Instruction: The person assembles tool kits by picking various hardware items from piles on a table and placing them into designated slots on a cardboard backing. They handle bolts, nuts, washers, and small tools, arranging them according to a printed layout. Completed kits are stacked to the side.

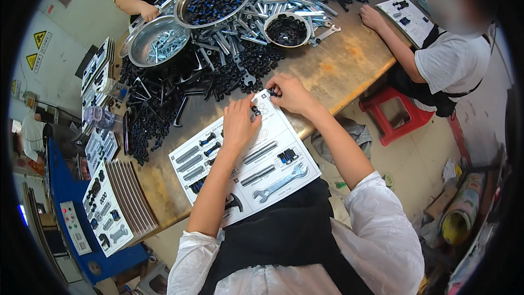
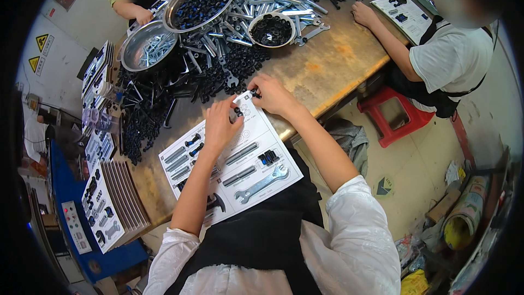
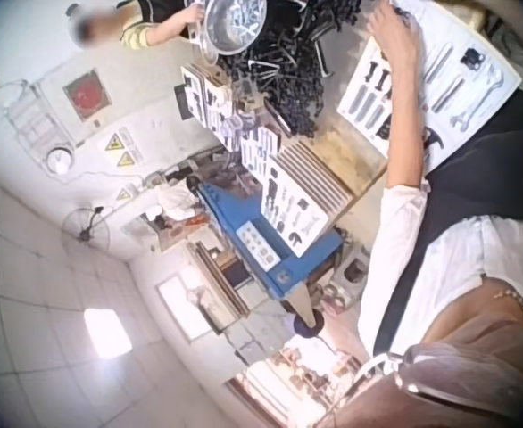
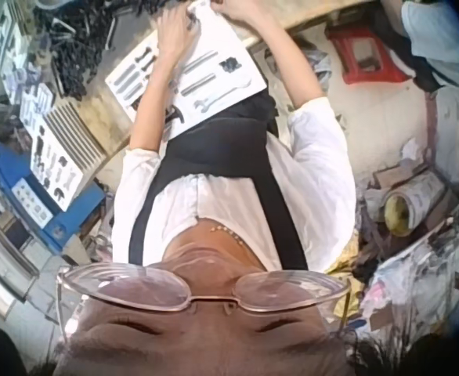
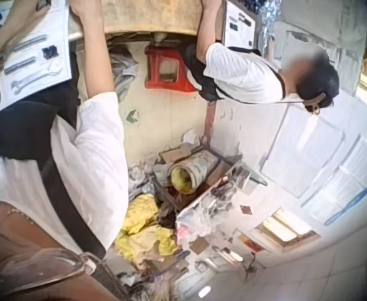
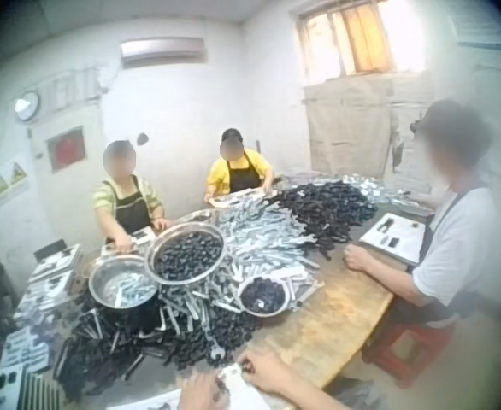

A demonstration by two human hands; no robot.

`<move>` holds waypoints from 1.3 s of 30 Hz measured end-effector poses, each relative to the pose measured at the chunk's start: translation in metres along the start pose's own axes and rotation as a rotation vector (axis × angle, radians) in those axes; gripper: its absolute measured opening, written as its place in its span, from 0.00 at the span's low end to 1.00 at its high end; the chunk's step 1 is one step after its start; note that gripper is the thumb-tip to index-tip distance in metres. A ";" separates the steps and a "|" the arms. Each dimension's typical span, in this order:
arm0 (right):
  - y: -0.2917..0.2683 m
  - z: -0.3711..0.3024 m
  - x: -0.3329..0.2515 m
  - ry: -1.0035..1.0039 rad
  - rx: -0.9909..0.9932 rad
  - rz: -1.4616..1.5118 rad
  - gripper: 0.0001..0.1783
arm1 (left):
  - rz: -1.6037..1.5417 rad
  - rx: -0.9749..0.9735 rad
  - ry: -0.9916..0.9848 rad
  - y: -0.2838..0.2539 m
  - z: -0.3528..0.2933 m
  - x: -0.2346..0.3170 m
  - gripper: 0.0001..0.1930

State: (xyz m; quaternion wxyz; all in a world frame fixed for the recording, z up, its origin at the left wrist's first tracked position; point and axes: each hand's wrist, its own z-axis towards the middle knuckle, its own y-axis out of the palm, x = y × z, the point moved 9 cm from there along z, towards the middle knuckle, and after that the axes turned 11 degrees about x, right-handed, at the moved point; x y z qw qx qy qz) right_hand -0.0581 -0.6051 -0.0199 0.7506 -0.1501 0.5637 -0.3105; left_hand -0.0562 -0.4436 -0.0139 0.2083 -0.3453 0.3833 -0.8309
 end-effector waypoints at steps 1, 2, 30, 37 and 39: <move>0.003 -0.002 -0.005 -0.018 -0.019 0.024 0.15 | -0.011 -0.019 -0.020 0.001 -0.001 -0.002 0.33; 0.009 -0.005 -0.010 -0.037 -0.047 0.028 0.16 | -0.022 -0.037 -0.040 0.002 -0.001 -0.003 0.33; -0.075 0.134 0.065 0.139 0.194 -0.522 0.25 | -0.245 0.191 0.014 -0.092 -0.016 0.038 0.16; -0.065 0.129 0.039 -0.138 0.262 -0.507 0.21 | -0.236 0.236 -0.096 -0.125 -0.055 0.013 0.11; -0.064 0.132 0.033 -0.190 0.232 -0.517 0.20 | -0.243 0.231 -0.138 -0.136 -0.067 0.007 0.11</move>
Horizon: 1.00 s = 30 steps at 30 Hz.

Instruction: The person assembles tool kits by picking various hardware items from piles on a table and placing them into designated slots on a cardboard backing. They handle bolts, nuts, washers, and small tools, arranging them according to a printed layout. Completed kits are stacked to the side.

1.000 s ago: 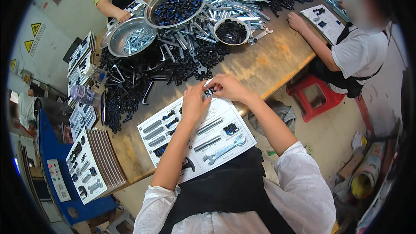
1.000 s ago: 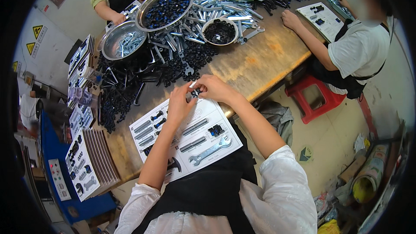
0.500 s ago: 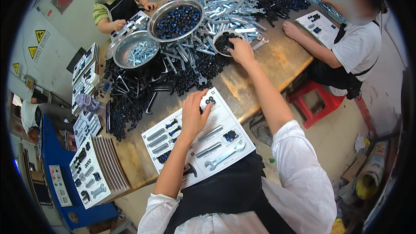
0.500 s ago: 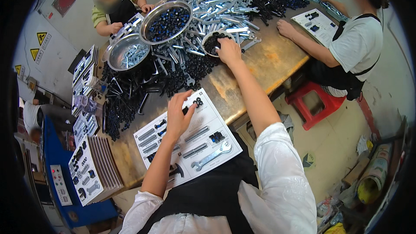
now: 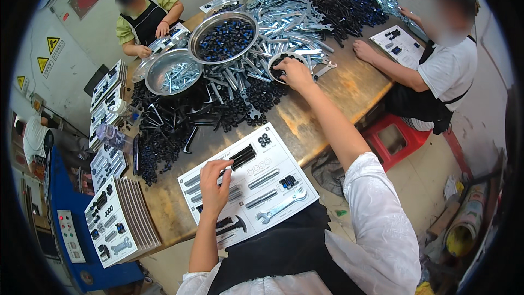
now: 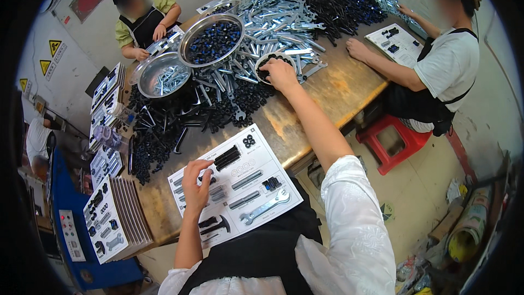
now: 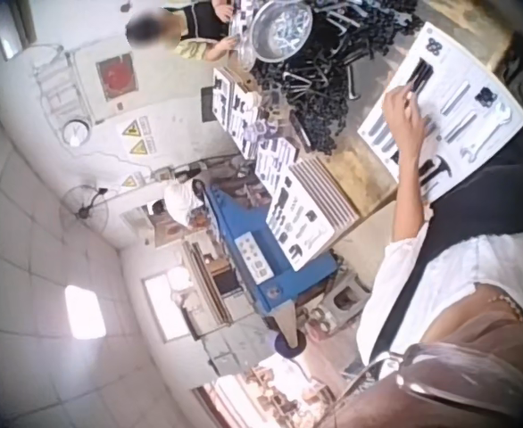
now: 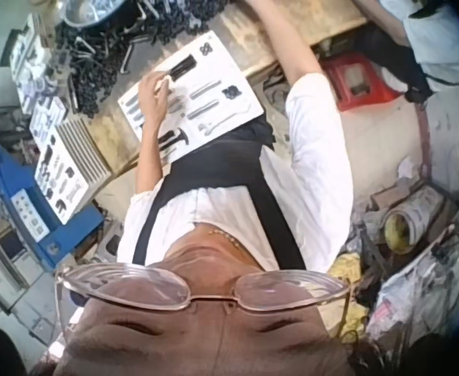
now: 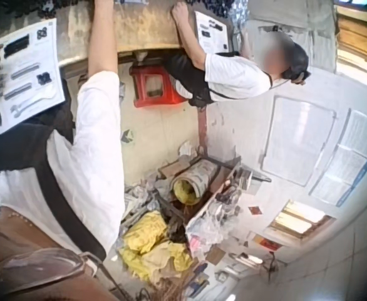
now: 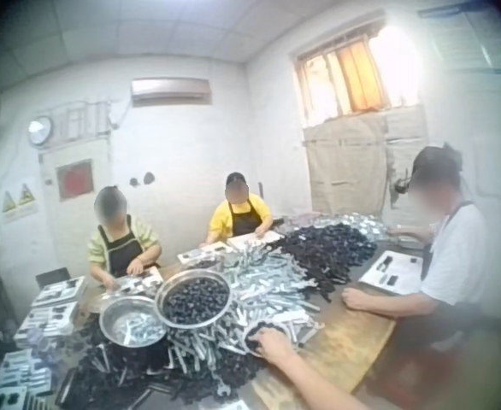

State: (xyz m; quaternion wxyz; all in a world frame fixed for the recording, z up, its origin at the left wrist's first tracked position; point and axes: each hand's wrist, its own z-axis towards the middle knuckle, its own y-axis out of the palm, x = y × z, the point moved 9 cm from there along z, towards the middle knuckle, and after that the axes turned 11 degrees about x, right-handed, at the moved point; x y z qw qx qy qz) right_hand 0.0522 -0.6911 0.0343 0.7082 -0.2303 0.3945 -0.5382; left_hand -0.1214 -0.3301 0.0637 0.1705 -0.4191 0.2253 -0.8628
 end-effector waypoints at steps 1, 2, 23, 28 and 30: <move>-0.004 0.001 -0.002 -0.043 0.051 0.020 0.19 | 0.003 0.021 -0.013 -0.007 -0.004 -0.002 0.10; -0.004 0.001 -0.005 -0.089 0.069 0.029 0.19 | 0.002 0.033 -0.033 -0.014 -0.009 -0.007 0.09; -0.004 -0.150 -0.139 0.347 -0.518 0.602 0.12 | 0.019 0.221 -0.288 -0.096 -0.079 -0.052 0.06; 0.014 -0.182 -0.162 0.302 -0.617 0.358 0.11 | 0.028 0.180 -0.178 -0.085 -0.062 -0.030 0.06; 0.012 -0.183 -0.153 0.354 -0.569 0.399 0.11 | 0.040 0.155 -0.152 -0.083 -0.062 -0.022 0.06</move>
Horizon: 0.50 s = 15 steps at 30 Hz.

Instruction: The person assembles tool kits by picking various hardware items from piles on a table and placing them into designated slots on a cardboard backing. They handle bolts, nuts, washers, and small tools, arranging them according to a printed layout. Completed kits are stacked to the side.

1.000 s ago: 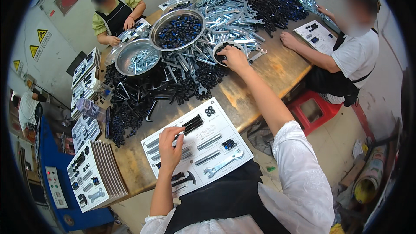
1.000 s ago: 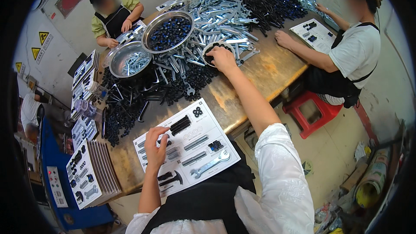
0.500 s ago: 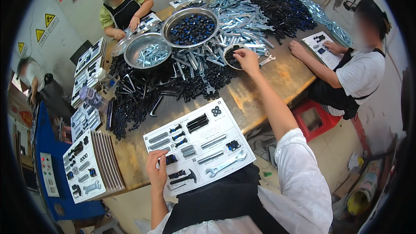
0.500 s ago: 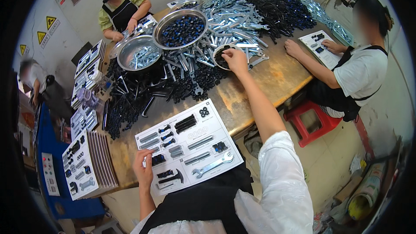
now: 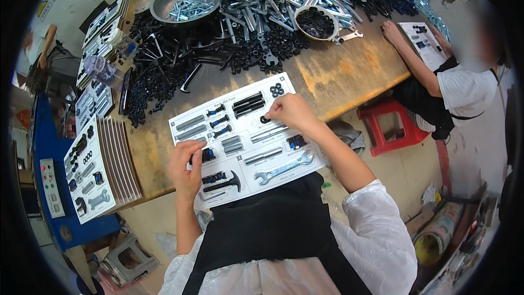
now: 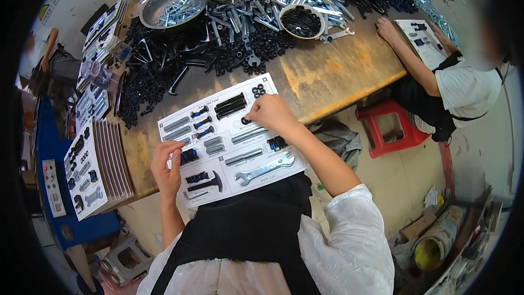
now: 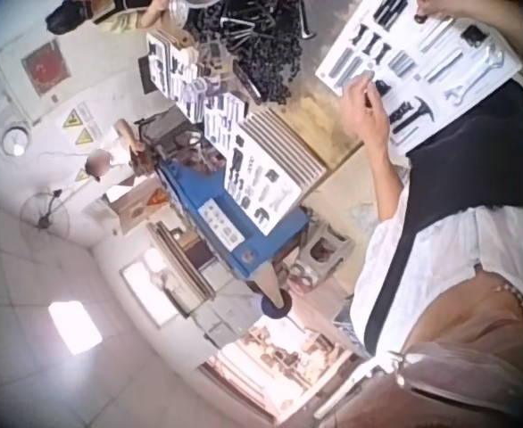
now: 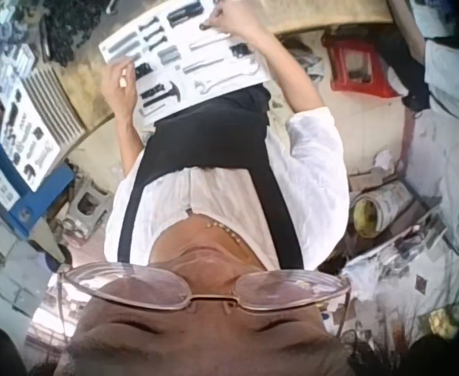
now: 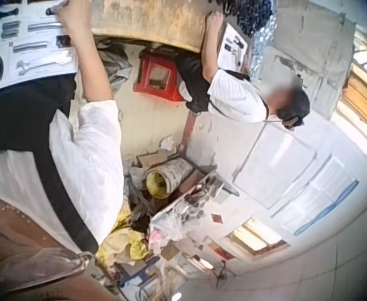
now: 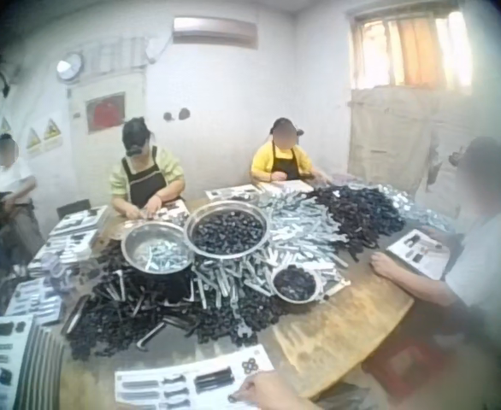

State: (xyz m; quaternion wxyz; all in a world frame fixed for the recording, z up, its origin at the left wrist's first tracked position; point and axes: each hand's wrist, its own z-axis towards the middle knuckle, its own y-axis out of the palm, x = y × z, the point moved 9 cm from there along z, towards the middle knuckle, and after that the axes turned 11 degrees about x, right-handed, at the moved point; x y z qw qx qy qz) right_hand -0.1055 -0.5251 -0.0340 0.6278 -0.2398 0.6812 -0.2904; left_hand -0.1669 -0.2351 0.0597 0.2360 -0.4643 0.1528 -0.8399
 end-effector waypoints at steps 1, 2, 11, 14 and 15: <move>-0.004 0.001 0.004 0.011 0.025 0.030 0.11 | 0.004 -0.010 0.000 0.000 -0.001 0.001 0.06; -0.006 0.002 0.006 0.005 0.048 0.016 0.11 | 0.008 -0.020 -0.001 0.000 -0.001 0.001 0.06; -0.011 -0.002 0.025 0.083 0.066 -0.056 0.15 | 0.031 -0.180 0.029 0.037 -0.013 -0.003 0.07; -0.012 -0.001 0.030 0.106 0.120 -0.098 0.18 | 0.123 -0.356 0.202 0.097 0.005 0.026 0.06; -0.009 0.001 0.034 0.125 0.106 -0.128 0.20 | 0.149 -0.359 0.225 0.118 0.010 0.023 0.06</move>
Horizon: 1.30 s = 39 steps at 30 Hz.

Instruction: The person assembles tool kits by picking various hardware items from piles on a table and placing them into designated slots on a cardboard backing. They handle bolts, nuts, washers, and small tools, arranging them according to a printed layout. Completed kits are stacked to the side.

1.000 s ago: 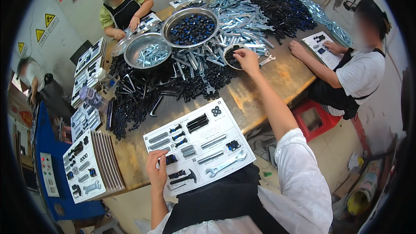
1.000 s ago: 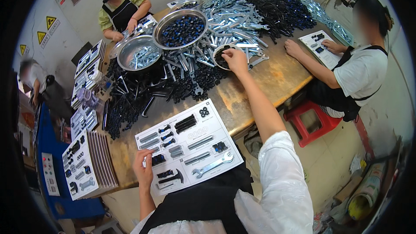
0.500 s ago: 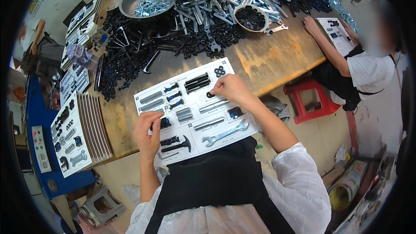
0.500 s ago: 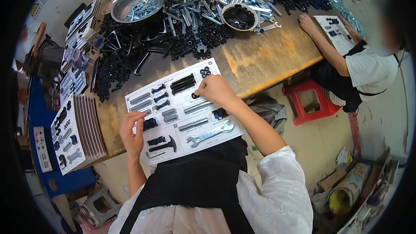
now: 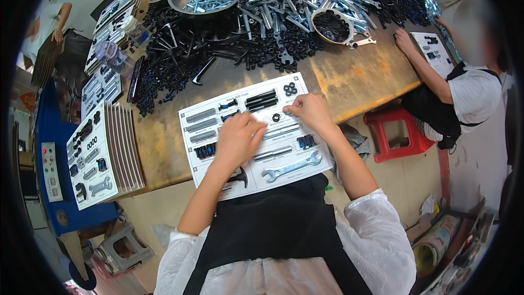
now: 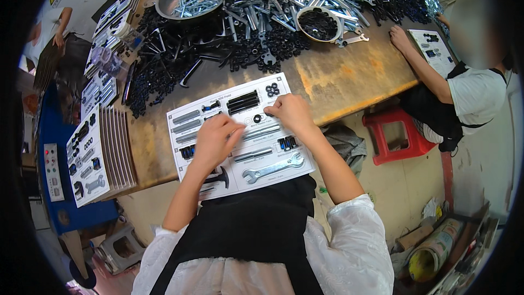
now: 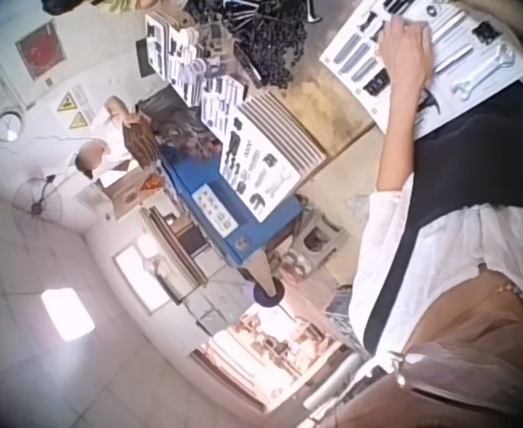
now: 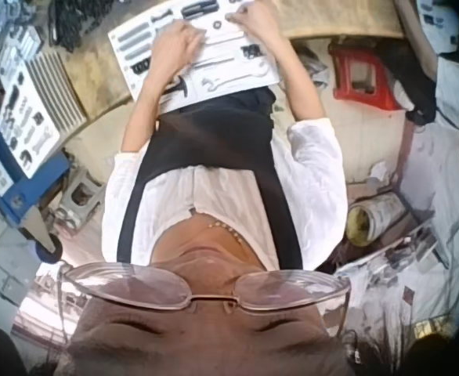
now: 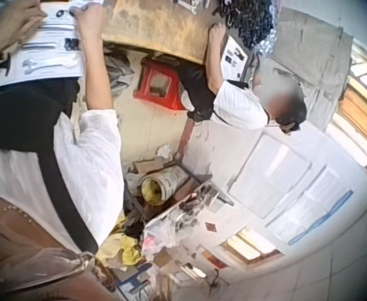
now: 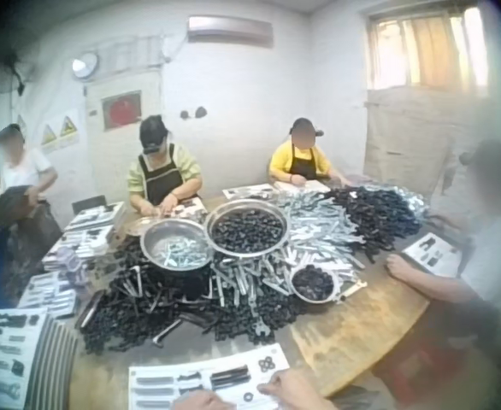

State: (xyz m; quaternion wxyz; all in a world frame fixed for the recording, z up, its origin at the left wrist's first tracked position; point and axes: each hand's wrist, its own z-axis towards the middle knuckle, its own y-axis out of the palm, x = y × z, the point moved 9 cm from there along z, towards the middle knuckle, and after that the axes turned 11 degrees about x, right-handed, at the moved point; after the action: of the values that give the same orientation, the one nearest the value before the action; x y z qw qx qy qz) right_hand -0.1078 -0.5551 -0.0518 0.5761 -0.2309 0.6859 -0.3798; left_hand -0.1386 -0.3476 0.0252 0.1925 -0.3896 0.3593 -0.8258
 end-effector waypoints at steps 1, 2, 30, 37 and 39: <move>0.001 0.000 -0.004 -0.004 0.002 -0.023 0.21 | 0.026 -0.007 0.023 0.020 0.009 -0.004 0.07; -0.001 0.001 -0.007 -0.003 0.008 -0.045 0.21 | 0.082 -0.022 0.014 0.033 0.015 -0.009 0.08; -0.126 0.099 -0.027 -0.355 0.544 0.175 0.11 | 0.153 -0.007 0.043 0.034 0.013 -0.015 0.11; -0.023 -0.024 -0.039 -0.449 0.097 0.305 0.10 | 0.157 -0.005 0.251 0.044 0.024 0.018 0.05; -0.013 -0.037 -0.040 -0.475 0.063 0.292 0.09 | 0.194 -0.004 0.214 0.040 0.019 0.013 0.05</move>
State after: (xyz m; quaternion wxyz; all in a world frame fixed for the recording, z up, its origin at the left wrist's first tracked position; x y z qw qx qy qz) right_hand -0.1354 -0.5234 -0.0153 0.7762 -0.1940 0.5456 -0.2494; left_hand -0.1300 -0.3902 0.0102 0.2314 -0.2632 0.4156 -0.8393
